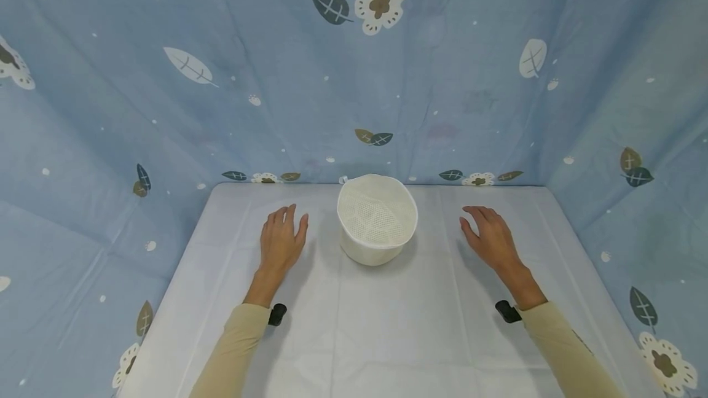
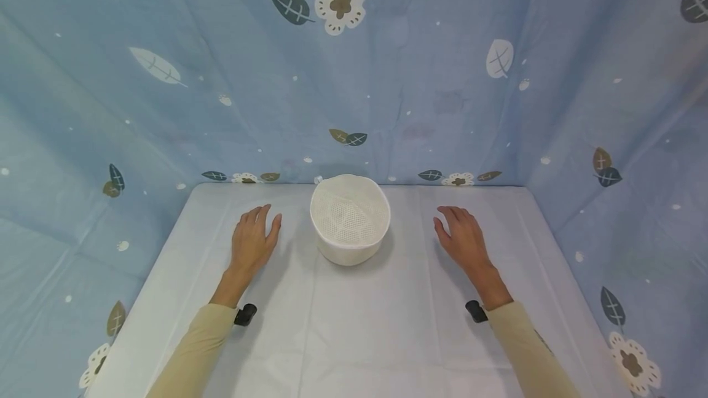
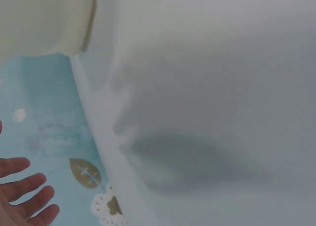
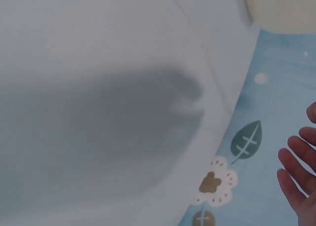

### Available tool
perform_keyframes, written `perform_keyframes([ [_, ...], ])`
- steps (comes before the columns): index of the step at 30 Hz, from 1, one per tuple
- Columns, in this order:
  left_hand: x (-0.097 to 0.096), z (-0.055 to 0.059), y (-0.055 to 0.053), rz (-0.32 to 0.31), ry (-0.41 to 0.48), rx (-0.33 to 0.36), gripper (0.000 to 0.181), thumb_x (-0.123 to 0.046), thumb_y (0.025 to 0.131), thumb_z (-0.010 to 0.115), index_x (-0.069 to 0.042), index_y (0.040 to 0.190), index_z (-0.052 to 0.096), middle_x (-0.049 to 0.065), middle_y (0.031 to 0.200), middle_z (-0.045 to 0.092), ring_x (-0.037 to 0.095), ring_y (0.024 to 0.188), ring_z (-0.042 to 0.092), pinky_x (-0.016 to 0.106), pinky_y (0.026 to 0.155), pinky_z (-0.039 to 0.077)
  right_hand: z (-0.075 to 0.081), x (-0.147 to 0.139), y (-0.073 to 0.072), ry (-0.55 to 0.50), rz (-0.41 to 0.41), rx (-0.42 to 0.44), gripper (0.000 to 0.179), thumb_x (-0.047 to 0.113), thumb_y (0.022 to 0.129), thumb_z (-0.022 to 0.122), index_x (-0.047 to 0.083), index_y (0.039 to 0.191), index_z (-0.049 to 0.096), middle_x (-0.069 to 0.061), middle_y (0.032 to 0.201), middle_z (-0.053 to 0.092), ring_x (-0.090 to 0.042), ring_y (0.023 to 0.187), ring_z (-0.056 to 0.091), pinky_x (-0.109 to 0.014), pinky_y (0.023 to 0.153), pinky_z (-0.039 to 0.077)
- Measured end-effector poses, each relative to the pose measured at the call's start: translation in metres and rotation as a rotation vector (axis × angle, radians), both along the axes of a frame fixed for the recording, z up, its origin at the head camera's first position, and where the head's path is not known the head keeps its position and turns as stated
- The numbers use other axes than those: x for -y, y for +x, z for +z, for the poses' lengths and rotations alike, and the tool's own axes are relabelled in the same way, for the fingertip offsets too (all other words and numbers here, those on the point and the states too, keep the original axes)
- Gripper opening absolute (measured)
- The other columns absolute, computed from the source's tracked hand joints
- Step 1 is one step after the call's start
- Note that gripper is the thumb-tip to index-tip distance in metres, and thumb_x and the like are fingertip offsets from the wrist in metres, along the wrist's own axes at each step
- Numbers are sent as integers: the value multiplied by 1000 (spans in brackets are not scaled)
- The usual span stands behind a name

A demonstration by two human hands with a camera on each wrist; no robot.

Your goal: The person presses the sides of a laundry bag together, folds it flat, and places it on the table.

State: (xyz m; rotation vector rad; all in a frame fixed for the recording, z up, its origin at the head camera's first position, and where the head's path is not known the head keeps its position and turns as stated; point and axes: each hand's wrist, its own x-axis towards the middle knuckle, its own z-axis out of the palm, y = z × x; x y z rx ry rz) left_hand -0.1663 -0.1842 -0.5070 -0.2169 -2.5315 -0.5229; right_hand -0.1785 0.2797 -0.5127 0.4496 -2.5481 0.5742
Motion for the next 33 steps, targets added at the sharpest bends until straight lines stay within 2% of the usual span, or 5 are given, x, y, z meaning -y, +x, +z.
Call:
perform_keyframes([
  [10,-12,7,-3,-5,37,-18,43,-28,105,60,9,125,66,31,118,66,49,106,63,59,84,55,3,13,-4,-27,27,-13,30,7,94,73,-7,119,67,-26,115,68,-45,105,64,-59,89,54],
  [21,-24,11,-9,-28,63,-74,41,-28,104,60,8,122,67,29,113,68,46,100,65,57,81,56,10,28,-8,-49,19,2,30,9,95,74,-5,120,68,-24,114,69,-40,100,66,-55,84,56],
  [33,-42,20,-9,-53,146,-47,41,-28,106,56,8,123,68,27,115,69,42,107,65,53,91,54,15,47,-10,-100,46,39,31,12,97,72,-3,123,68,-21,115,69,-35,99,66,-52,80,58],
])
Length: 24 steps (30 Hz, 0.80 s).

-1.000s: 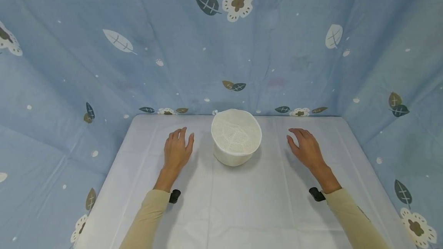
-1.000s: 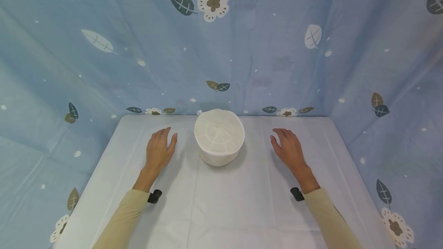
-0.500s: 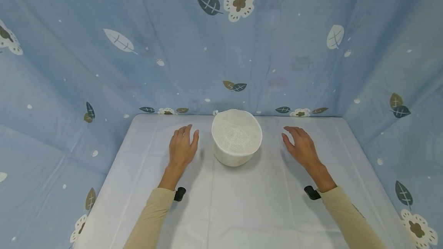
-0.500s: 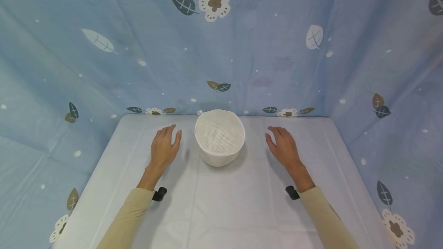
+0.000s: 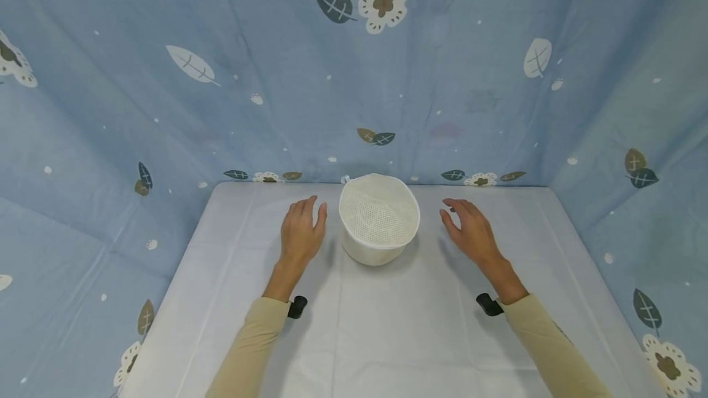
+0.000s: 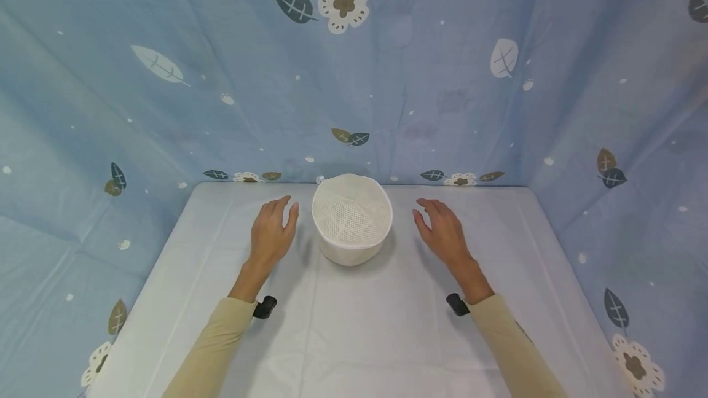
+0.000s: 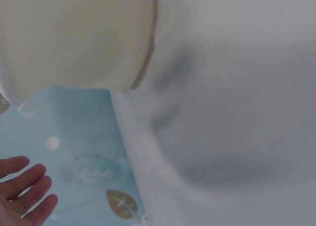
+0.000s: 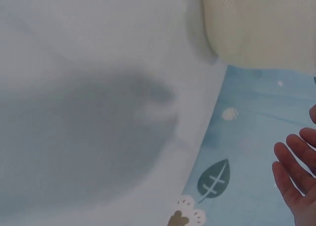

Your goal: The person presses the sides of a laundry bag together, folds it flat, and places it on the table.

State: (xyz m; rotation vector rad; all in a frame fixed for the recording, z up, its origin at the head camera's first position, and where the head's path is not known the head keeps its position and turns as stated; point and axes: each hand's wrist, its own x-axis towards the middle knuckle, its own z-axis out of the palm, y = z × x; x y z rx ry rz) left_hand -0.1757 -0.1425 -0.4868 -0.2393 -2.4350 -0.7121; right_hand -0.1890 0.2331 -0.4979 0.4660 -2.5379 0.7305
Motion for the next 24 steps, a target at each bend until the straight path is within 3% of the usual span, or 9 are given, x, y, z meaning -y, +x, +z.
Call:
perform_keyframes([
  [14,-20,8,0,-21,84,104,42,-30,108,53,5,125,68,19,110,72,35,102,66,49,85,57,6,22,0,-61,45,93,32,19,103,65,-2,128,66,-17,116,71,-31,99,68,-50,81,59],
  [24,-35,9,-1,-37,151,134,38,-27,107,56,6,120,70,15,102,73,31,91,68,45,75,58,8,36,-2,-123,113,171,32,16,103,66,-3,129,65,-17,117,70,-28,96,69,-44,82,60],
])
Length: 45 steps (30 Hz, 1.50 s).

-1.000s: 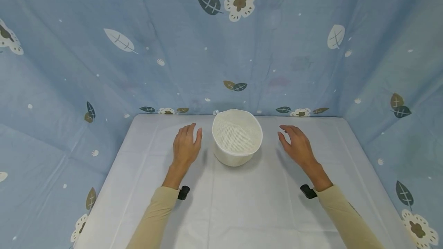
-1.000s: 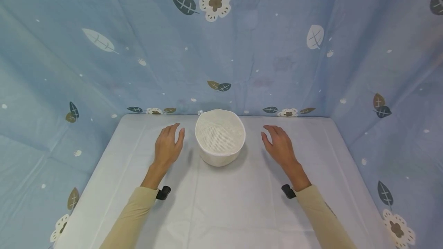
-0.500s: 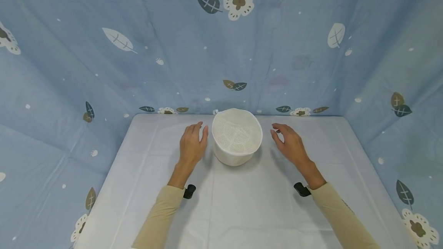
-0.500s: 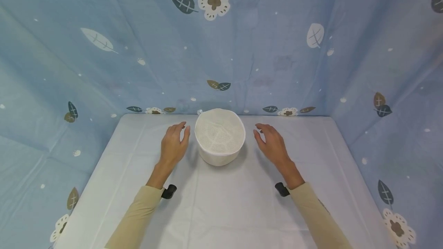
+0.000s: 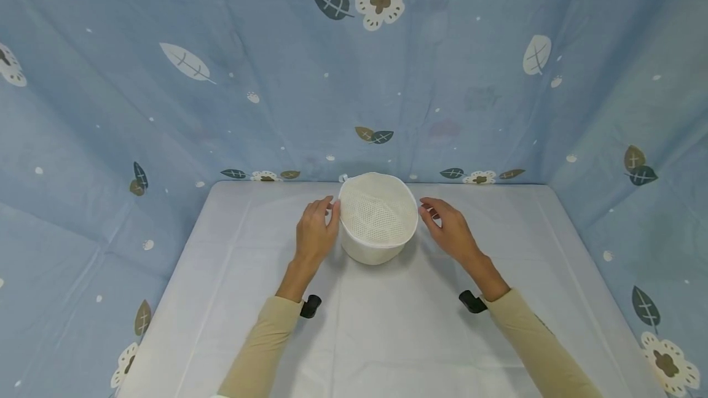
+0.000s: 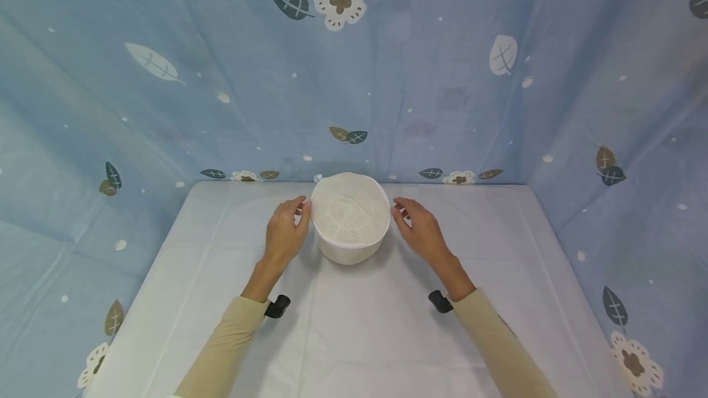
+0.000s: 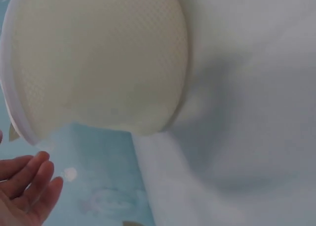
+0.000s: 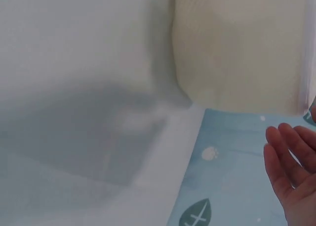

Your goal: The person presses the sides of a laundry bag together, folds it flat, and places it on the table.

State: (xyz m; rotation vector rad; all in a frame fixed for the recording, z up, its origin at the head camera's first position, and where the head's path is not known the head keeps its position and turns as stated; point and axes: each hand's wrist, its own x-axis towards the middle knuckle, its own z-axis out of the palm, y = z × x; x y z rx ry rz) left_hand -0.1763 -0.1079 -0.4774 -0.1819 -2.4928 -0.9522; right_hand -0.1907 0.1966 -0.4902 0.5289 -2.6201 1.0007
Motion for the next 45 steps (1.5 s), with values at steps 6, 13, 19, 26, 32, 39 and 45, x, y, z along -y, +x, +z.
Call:
perform_keyframes([
  [6,-5,5,1,-49,133,62,32,-19,103,63,7,119,71,16,97,73,28,85,69,40,73,59,3,6,1,-74,39,60,33,18,105,63,-5,129,65,-18,116,71,-28,96,69,-44,80,60],
  [13,-6,10,-1,-50,424,216,31,-14,97,73,5,121,72,16,99,72,25,87,71,30,76,60,7,9,0,-202,35,166,32,17,102,67,-3,127,66,-17,109,72,-27,89,72,-36,76,62],
  [19,-6,15,-1,-53,553,293,28,-10,95,74,4,119,73,16,98,72,26,85,72,19,66,58,14,9,-1,-337,32,323,34,13,100,70,-5,128,64,-20,110,70,-26,87,74,-25,70,61],
  [26,-6,20,1,-46,628,349,26,-10,94,75,4,116,74,16,97,72,20,82,70,24,67,60,25,8,0,-467,8,513,38,14,100,70,-6,131,61,-23,115,65,-23,92,72,-40,79,62],
  [32,-7,20,5,-54,679,403,26,-11,94,76,2,116,74,14,99,72,16,82,69,34,74,62,29,5,5,-488,-43,590,42,20,100,71,-5,132,59,-22,118,64,-20,93,70,-36,80,62],
  [39,-12,20,14,-79,742,432,26,-9,93,77,4,116,73,15,99,71,14,79,69,28,71,61,31,-3,16,-509,-49,612,45,20,99,72,-6,132,58,-23,118,63,-16,92,70,-33,79,62],
  [45,-17,20,24,-101,768,442,26,-8,93,77,5,115,73,15,97,71,13,77,69,28,70,61,31,-10,26,-491,-73,637,48,24,99,72,-5,133,57,-21,119,63,-16,92,69,-33,79,62],
])
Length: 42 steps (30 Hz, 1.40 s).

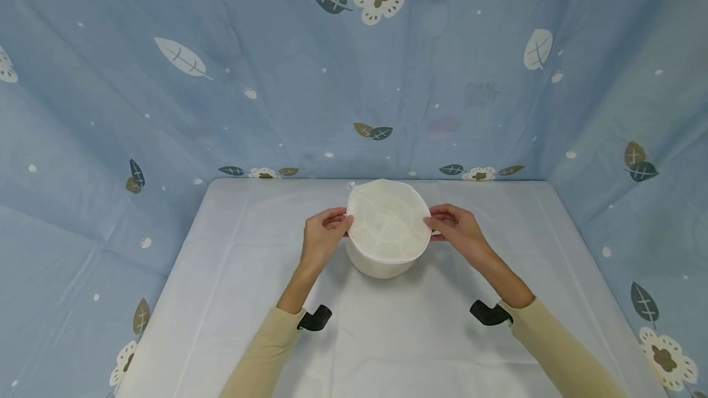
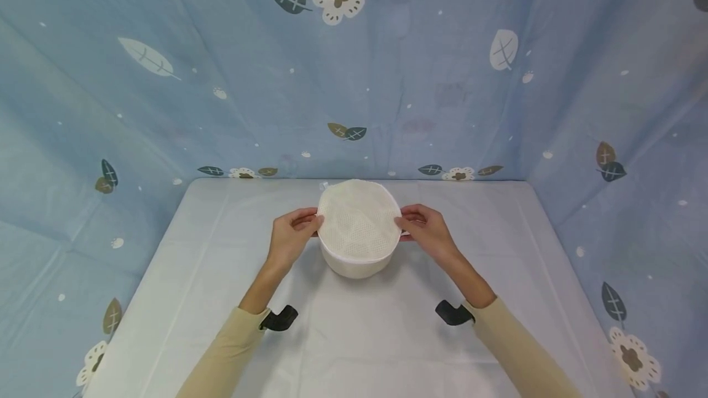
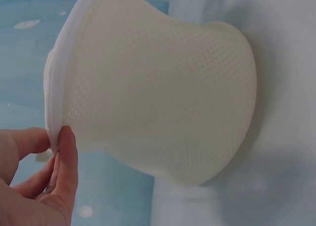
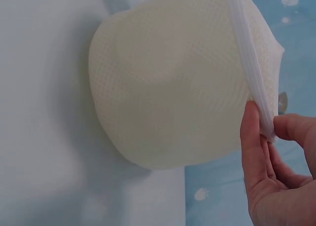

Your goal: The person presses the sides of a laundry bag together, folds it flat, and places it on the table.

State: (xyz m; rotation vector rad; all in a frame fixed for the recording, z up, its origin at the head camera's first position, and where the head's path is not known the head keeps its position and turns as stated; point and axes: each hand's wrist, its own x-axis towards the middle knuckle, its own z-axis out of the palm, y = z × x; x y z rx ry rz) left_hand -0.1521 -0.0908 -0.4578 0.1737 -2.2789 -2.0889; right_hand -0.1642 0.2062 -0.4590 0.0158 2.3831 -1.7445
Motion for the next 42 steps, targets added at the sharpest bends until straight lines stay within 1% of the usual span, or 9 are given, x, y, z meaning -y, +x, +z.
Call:
perform_keyframes([
  [9,-8,-4,12,-21,52,-12,26,-7,92,78,5,114,73,17,97,71,12,76,69,26,68,61,-3,-11,13,-14,-12,7,46,25,98,74,-4,130,59,-20,118,63,-14,91,70,-32,78,62],
  [14,-11,-4,19,-49,85,-15,28,-7,92,78,5,116,72,18,99,71,12,76,69,29,71,62,-1,-16,22,-22,-13,3,47,26,97,74,-5,129,59,-22,117,63,-15,90,70,-32,78,62],
  [18,-14,-3,24,-68,111,-16,29,-7,92,78,7,117,71,19,101,71,12,77,69,28,70,61,0,-20,30,-4,-24,3,48,27,98,73,-4,131,59,-21,118,63,-14,90,69,-31,78,62],
  [24,-16,-5,32,-84,123,-2,30,-9,92,79,5,117,71,18,100,71,14,79,70,28,71,62,1,-24,39,-9,-34,6,48,28,98,74,-4,131,59,-21,118,63,-12,90,70,-30,77,62],
  [32,-20,-9,40,-97,117,8,30,-10,93,78,6,117,69,16,100,70,14,79,70,30,72,62,0,-29,48,5,-35,1,46,29,97,75,-2,127,60,-20,116,64,-16,90,71,-32,77,62],
  [37,-21,-11,45,-105,128,17,31,-9,93,78,7,117,69,18,100,70,15,79,70,30,72,62,-3,-32,52,-2,-30,-5,45,27,97,75,-3,125,60,-20,113,64,-16,90,71,-33,75,62],
  [42,-22,-16,47,-119,124,23,30,-8,92,78,7,117,69,19,99,70,16,78,71,30,71,62,-8,-35,55,-11,-30,-7,43,25,97,75,-4,124,60,-19,110,65,-16,88,71,-33,75,63],
])
